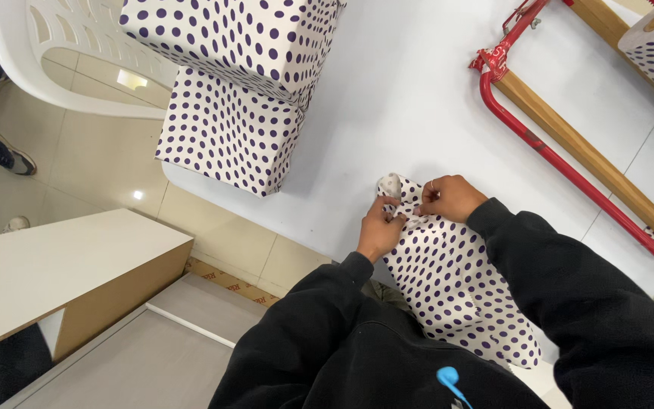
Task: The person prepares a sheet of dotted wrapping paper from a roll dispenser, places a white box onto it, and wraps the box by hand using adhesive tape from a dispenser.
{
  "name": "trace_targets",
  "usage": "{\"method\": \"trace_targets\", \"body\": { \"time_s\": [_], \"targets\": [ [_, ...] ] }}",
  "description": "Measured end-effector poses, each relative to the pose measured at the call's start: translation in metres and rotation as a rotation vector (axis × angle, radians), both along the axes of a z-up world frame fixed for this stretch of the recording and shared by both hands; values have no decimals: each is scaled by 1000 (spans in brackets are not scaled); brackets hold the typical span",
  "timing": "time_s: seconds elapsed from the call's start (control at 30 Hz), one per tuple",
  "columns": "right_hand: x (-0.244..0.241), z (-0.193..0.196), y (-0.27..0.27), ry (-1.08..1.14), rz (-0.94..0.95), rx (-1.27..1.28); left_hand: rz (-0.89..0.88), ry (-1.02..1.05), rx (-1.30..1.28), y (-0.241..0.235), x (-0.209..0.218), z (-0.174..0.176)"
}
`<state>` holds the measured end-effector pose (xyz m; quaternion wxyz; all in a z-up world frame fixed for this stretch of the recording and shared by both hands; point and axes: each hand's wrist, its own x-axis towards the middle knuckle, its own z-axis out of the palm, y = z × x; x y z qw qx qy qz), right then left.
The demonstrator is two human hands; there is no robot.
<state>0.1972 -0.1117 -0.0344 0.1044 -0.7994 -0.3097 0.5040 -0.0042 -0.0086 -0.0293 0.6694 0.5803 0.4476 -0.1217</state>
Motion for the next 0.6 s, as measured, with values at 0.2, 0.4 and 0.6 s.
{"method": "trace_targets", "body": {
  "time_s": [0.2,0.4,0.6],
  "targets": [
    [-16,118,21,94,304,150,-144,22,73,-11,1,-72],
    [-24,55,-27,-73,380,583,-143,-36,-7,-3,7,-53],
    [-20,32,-32,-132,476,594,53,44,32,26,6,0]
  ]
}}
